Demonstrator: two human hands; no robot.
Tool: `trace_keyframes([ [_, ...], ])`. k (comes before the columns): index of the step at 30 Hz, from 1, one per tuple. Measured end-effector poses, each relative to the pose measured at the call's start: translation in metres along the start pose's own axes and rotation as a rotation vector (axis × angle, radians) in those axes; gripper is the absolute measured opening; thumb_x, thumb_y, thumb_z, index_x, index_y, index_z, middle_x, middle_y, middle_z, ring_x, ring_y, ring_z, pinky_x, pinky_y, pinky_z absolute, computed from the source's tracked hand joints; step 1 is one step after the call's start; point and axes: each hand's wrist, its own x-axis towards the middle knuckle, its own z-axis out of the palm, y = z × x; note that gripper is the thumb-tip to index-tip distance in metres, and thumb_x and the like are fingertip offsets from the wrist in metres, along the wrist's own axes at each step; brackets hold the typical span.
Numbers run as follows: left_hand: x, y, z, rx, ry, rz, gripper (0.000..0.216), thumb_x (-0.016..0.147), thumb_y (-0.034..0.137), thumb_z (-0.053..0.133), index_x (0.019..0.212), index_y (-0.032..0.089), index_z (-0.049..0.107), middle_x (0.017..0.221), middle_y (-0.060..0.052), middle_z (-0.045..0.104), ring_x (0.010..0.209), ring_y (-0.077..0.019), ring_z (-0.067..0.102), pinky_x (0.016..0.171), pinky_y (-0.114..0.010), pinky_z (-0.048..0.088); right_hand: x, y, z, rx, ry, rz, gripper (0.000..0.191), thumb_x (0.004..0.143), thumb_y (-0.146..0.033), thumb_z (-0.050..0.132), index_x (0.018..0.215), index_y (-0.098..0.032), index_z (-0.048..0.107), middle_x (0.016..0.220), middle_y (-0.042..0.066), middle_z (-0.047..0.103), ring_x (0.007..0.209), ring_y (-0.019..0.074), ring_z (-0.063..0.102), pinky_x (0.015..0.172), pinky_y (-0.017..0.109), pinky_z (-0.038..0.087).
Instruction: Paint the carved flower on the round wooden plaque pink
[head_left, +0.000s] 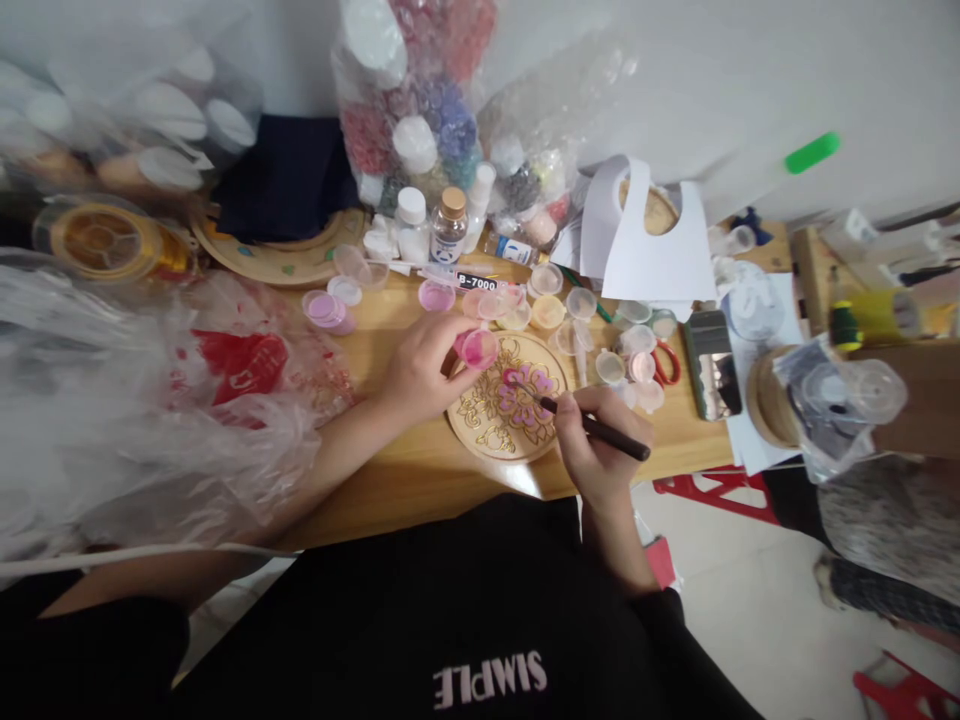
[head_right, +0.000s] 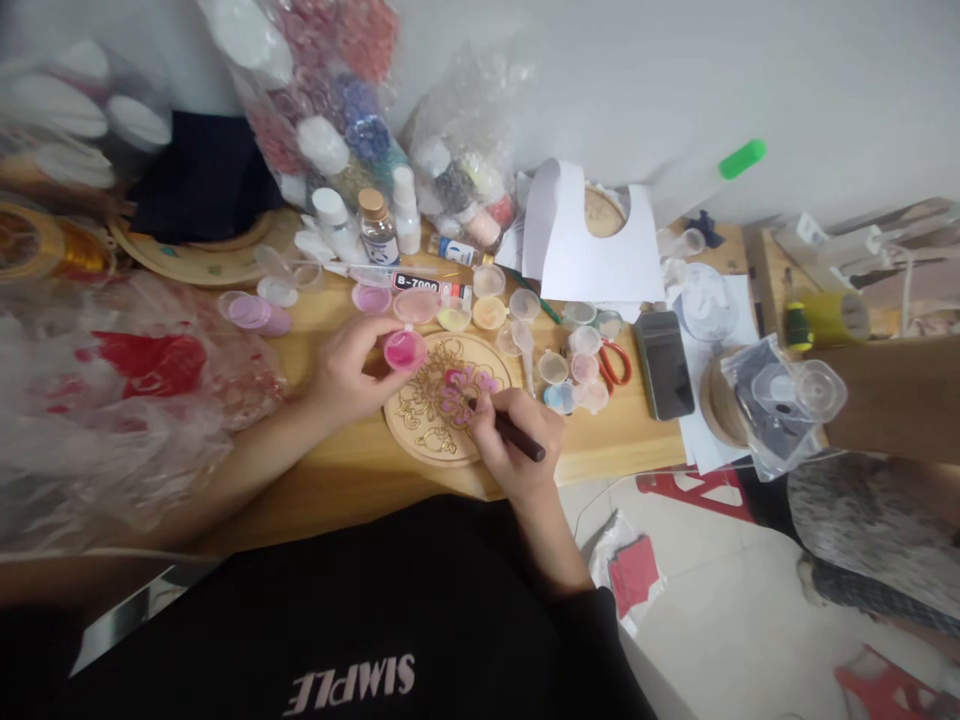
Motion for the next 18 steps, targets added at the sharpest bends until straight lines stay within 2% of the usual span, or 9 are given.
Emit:
trace_keyframes([
  [5,-0.0004,0.0011,-0.0007,0.018,-0.058,-0.059,0.016,0.101,0.031,0.07,0.113,0.022,0.064,0.1,-0.006,0.077,0.091,-0.0219,0.074,0.083,-0.036,0.063,-0.0013,0.0006,-0.0008,0.012,0.013,-0.012,0.029,0.094,-0.02,0.066,0.067,-0.024,0.057,0.05,-0.007,0.057,0.04,0.0087,0.051,0.041,0.021,0.038],
  [11,-0.0009,0.0006,-0.0002,-0.019,-0.019,-0.036,0.019,0.099,0.028,0.072,0.115,0.022,0.065,0.102,-0.006,0.077,0.092,-0.022,0.074,0.083,-0.037,0.063,-0.0025,-0.0009,0.0,-0.032,0.005,-0.015,0.03,0.096,-0.024,0.064,0.067,-0.024,0.058,0.049,-0.007,0.057,0.04,0.0094,0.052,0.042,0.021,0.039],
  [18,-0.0011,0.0002,-0.0002,0.019,-0.034,-0.03,0.019,0.1,0.029,0.07,0.115,0.022,0.063,0.103,-0.006,0.077,0.092,-0.0216,0.075,0.083,-0.035,0.063,-0.0029,-0.0019,0.0002,-0.027,0.021,-0.009,0.03,0.096,-0.023,0.064,0.067,-0.024,0.057,0.049,-0.007,0.058,0.039,0.009,0.05,0.041,0.022,0.038],
])
